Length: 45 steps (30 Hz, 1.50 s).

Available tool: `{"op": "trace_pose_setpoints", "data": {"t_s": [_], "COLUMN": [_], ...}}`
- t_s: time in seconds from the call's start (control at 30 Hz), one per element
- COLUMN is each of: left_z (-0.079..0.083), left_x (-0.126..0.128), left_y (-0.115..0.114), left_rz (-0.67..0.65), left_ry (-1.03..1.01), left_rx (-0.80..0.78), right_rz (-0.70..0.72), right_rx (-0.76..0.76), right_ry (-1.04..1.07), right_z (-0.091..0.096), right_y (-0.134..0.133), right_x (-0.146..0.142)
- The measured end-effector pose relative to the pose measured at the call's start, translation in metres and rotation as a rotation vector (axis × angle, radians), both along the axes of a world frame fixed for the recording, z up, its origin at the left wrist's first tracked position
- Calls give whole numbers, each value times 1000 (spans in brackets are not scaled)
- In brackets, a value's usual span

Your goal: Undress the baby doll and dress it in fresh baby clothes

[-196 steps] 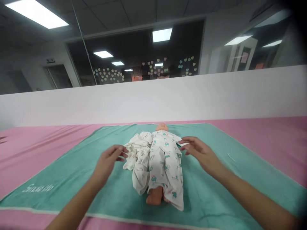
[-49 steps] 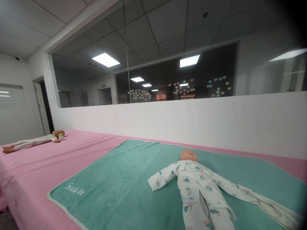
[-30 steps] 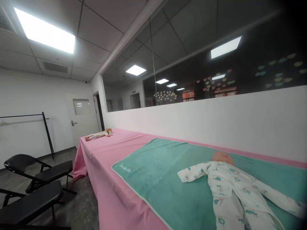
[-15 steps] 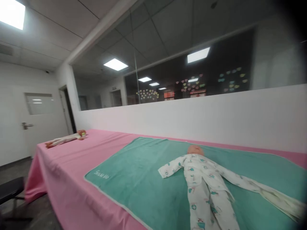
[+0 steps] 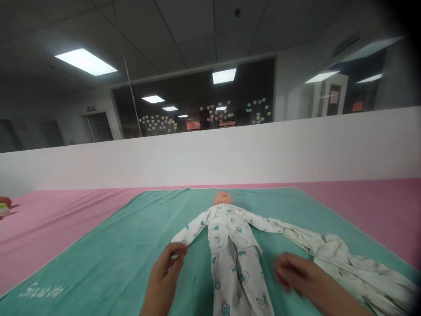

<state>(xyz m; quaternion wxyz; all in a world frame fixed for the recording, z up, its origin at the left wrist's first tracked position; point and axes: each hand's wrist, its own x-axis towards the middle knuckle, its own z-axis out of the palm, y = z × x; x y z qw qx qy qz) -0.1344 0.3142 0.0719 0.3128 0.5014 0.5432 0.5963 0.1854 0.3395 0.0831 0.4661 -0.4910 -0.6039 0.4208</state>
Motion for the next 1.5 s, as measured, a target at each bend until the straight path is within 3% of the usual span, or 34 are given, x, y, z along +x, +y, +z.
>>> {"op": "trace_pose_setpoints", "data": {"t_s": [0.07, 0.2, 0.27, 0.37, 0.5, 0.7, 0.83, 1.0, 1.17, 1.37, 1.5], "left_z": [11, 20, 16, 5, -9, -13, -18, -29, -37, -36, -37], "left_x": [27, 74, 89, 103, 110, 108, 106, 95, 87, 90, 89], "left_y": [53, 153, 188, 216, 222, 210, 211, 211, 209, 215, 217], "left_rz": [-145, -158, -143, -155, -161, -145, -99, -16, -169, -177, -190], "left_ry": [150, 347, 385, 434, 480, 392, 353, 454, 556, 687, 671], "left_rx": [10, 0, 19, 20, 38, 131, 138, 44, 215, 168, 163], "right_rz": [45, -166, -211, -226, -151, -59, -82, -118, -156, -221, -210], "right_rx": [51, 326, 341, 307, 261, 203, 227, 292, 304, 259, 217], "right_ry": [-124, -319, -464, -581, -699, -776, -829, -884, -841, -690, -614], "right_z": [7, 15, 9, -6, -18, -10, -10, -17, -23, -31, -33], "right_y": [28, 121, 163, 203, 217, 210, 206, 206, 209, 217, 225], "right_x": [-13, -62, -84, -99, -94, -92, -98, -106, -106, -98, -95]}}
